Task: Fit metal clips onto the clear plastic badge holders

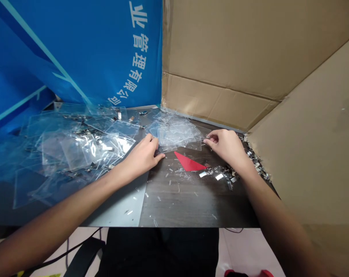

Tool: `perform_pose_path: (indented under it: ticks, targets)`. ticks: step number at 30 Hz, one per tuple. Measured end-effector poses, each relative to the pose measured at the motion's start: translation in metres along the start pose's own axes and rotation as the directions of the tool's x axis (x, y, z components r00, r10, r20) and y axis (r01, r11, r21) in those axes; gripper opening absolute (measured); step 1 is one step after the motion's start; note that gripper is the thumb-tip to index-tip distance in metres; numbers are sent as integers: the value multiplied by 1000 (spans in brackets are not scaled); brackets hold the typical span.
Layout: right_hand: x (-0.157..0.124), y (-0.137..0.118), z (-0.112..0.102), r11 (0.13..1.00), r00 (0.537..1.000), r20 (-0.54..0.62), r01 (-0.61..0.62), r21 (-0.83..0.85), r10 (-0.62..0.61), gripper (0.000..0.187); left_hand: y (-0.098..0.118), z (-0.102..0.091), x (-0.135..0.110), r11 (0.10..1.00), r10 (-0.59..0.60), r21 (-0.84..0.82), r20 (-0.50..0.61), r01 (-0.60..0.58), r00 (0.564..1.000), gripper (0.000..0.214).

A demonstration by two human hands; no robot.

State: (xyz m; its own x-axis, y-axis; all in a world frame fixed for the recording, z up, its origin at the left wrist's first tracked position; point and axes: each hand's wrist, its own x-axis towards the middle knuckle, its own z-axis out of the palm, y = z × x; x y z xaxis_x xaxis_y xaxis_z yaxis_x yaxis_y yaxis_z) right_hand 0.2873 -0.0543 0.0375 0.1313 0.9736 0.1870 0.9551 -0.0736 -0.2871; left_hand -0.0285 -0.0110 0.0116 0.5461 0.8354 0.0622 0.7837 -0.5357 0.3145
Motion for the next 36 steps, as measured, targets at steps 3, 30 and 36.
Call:
perform_pose_path:
  ticks: [3,30,36]
  targets:
    - [-1,-2,3,1000,1000,7,12,29,-12,11,-5,-4,4,1000,0,-12,-8,0,1000,23]
    - [-17,-29,22,986,997,19,70,149,-74,12,-9,-4,11,991,-134,-33,-9,133,991,37]
    - [-18,-30,23,981,996,21,76,178,-81,12,-4,-5,16,981,-192,-8,-22,192,981,42]
